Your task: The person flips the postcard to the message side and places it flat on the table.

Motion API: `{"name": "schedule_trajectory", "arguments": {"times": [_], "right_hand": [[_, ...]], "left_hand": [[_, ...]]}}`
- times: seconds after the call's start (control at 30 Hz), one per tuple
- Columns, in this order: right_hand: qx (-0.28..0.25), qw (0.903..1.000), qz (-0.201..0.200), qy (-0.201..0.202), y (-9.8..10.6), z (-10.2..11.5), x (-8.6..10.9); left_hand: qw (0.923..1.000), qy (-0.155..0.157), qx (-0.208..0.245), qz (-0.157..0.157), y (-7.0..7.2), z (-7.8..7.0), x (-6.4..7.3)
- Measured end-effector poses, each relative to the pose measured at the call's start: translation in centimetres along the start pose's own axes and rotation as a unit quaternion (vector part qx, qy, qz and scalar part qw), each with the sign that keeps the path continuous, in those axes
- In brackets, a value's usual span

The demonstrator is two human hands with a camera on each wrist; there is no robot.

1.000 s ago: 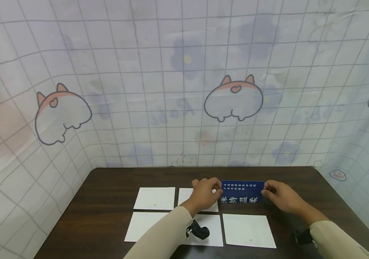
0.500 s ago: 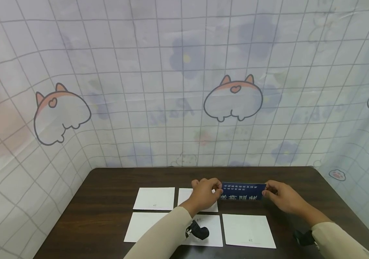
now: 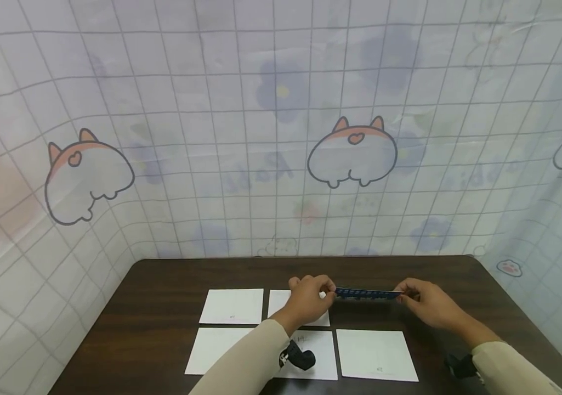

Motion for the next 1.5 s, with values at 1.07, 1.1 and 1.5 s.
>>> {"name": "schedule_trajectory", "arguments": {"times": [1.07, 1.1, 1.5], "right_hand": [[0.0, 0.9998, 0.011, 0.014, -0.19, 0.28, 0.44], [-0.002, 0.9998, 0.012, 0.013, -0.2, 0.34, 0.46], [-0.012, 0.9997, 0.019, 0.005, -0.61, 0.2, 0.6]], "left_hand": [[0.9997, -0.005, 0.014, 0.019, -0.25, 0.23, 0.29], [0.9997, -0.005, 0.013, 0.02, -0.28, 0.21, 0.32], [0.9992, -0.017, -0.021, 0.029, -0.43, -0.22, 0.71]]}}
Point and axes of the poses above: each hand's wrist, its own x-axis away from the middle knuckle, its own y-axis out of the back of the hand, z = x × y, the point moved 4 cm from there along -x, towards the middle knuckle, and after that the axes turned 7 degrees about y, right-handed, at the moved point
